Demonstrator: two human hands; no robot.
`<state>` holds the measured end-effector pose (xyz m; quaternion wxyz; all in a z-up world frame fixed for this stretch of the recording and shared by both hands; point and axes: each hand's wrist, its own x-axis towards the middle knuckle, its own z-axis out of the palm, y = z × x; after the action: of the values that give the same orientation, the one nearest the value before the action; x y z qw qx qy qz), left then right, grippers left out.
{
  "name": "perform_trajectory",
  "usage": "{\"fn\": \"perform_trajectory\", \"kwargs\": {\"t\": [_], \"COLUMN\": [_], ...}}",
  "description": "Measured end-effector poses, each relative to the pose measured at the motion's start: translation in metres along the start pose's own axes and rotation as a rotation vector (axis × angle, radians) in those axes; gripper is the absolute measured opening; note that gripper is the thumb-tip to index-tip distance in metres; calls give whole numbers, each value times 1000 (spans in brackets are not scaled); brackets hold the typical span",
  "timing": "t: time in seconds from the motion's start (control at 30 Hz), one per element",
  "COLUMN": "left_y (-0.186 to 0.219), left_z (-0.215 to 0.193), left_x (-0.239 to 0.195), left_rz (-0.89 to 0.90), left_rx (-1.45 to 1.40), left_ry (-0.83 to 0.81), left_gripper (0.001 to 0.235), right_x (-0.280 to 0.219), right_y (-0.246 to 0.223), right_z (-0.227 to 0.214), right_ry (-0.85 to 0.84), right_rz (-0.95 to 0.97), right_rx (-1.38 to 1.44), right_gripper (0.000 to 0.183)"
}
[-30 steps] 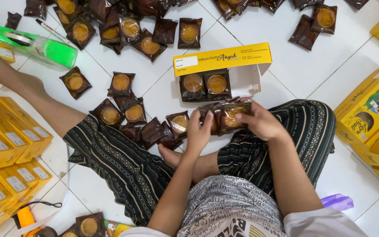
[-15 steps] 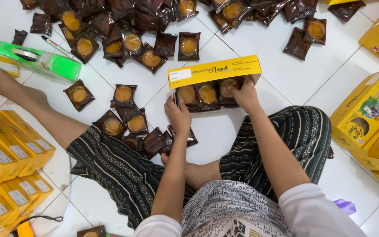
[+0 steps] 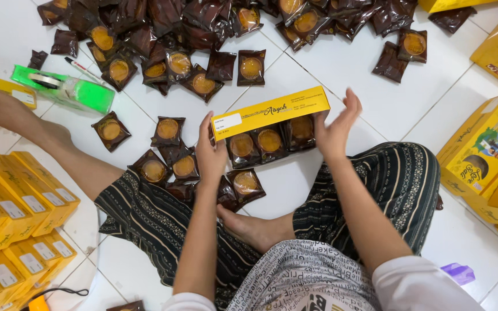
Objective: The person packages individual individually-wrapped pastries from a pile on the floor into cardboard boxes by hand, arranging multiple items inside each box before closing them.
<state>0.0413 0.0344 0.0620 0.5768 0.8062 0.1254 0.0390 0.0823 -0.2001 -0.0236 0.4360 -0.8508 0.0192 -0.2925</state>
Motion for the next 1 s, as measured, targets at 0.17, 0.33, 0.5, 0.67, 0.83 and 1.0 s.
{"fn": "perform_trajectory", "kwargs": {"t": [0.17, 0.33, 0.5, 0.67, 0.83, 1.0], "left_y": [-42, -97, -59, -86, -85, -83], "left_z": [-29, -16, -1, 31, 35, 46], "left_x": [30, 9, 7, 17, 15, 14], "left_rz": [254, 815, 500, 661, 669, 665], "left_rx": [322, 789, 1046, 901, 974, 1095], "left_ry": [-286, -275, -717, -489, -424, -441], "left_gripper": [53, 46, 82, 73, 76, 68], "right_x": [49, 37, 20, 38, 32, 16], "right_y": [32, -5, 28, -3, 6, 21], "right_z": [-25, -56, -34, 3, 7, 8], "right_ry": [-681, -1045, -1157, -1313, -1197, -967], "right_rz": [6, -175, -783, -854, -872, -818], "right_rx": [-239, -212, -559, -528, -420, -349], "right_gripper": [48, 58, 77, 66, 66, 72]}}
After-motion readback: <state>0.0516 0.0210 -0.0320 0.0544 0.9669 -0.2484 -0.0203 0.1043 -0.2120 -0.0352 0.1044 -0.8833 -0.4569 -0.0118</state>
